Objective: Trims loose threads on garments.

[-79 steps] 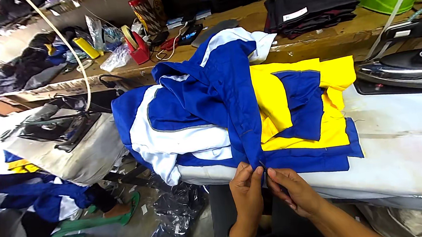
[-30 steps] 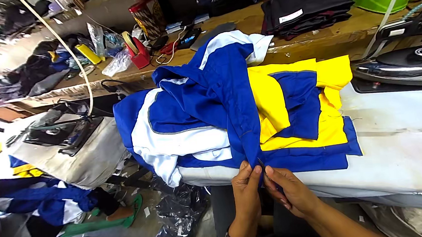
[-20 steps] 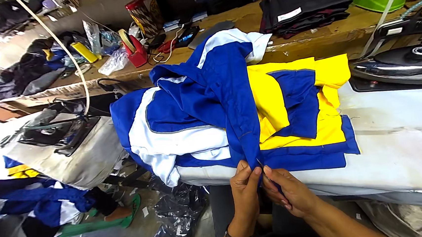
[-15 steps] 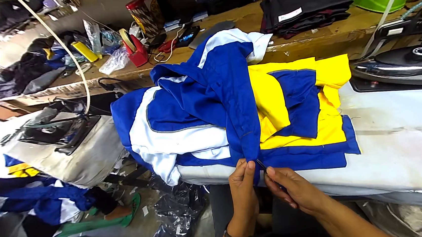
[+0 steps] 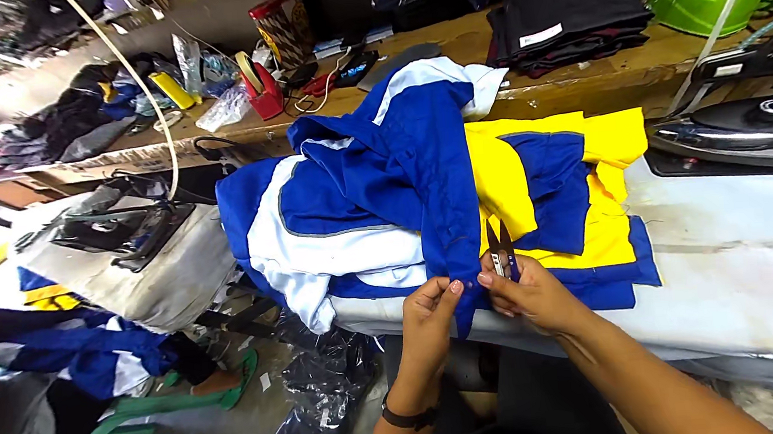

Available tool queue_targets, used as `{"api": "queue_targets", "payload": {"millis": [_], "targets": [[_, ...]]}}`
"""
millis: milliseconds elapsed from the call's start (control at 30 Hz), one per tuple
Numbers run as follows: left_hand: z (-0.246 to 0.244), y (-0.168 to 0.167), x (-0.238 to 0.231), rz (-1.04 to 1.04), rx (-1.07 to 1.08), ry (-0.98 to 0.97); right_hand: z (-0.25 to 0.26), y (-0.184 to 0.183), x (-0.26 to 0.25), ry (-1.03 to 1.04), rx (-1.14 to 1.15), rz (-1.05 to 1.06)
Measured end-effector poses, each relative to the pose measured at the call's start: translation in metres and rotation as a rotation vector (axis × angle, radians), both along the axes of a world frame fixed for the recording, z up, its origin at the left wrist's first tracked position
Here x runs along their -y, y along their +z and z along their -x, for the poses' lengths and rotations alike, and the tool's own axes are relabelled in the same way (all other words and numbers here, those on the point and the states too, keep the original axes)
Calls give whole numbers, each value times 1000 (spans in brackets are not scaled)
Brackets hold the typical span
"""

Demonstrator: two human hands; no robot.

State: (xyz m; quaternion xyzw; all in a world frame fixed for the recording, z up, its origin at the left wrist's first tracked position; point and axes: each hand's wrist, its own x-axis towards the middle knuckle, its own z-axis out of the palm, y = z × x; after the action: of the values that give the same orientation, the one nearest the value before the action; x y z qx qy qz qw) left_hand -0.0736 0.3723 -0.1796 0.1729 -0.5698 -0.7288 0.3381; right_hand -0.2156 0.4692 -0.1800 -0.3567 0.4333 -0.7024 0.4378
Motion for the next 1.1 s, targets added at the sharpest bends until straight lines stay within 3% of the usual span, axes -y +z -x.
{"api": "queue_targets", "payload": {"millis": [100, 167, 367, 533, 733, 1100], "targets": [[3, 0, -5, -260, -77, -78, 2, -2, 1, 83, 143, 35], [4, -2, -3, -278, -91, -121, 10, 1, -2, 89, -1, 0], [-2, 9, 1, 23, 20, -98, 45, 44, -34, -251, -1366, -86], [1, 14, -4, 166, 36, -44, 49, 91, -43, -284, -1905, 62], [2, 16, -4, 249, 56, -17, 48, 108, -35, -164, -2080, 115], [2, 14, -1, 296, 57, -4, 48, 109, -22, -91, -2083, 123]]}}
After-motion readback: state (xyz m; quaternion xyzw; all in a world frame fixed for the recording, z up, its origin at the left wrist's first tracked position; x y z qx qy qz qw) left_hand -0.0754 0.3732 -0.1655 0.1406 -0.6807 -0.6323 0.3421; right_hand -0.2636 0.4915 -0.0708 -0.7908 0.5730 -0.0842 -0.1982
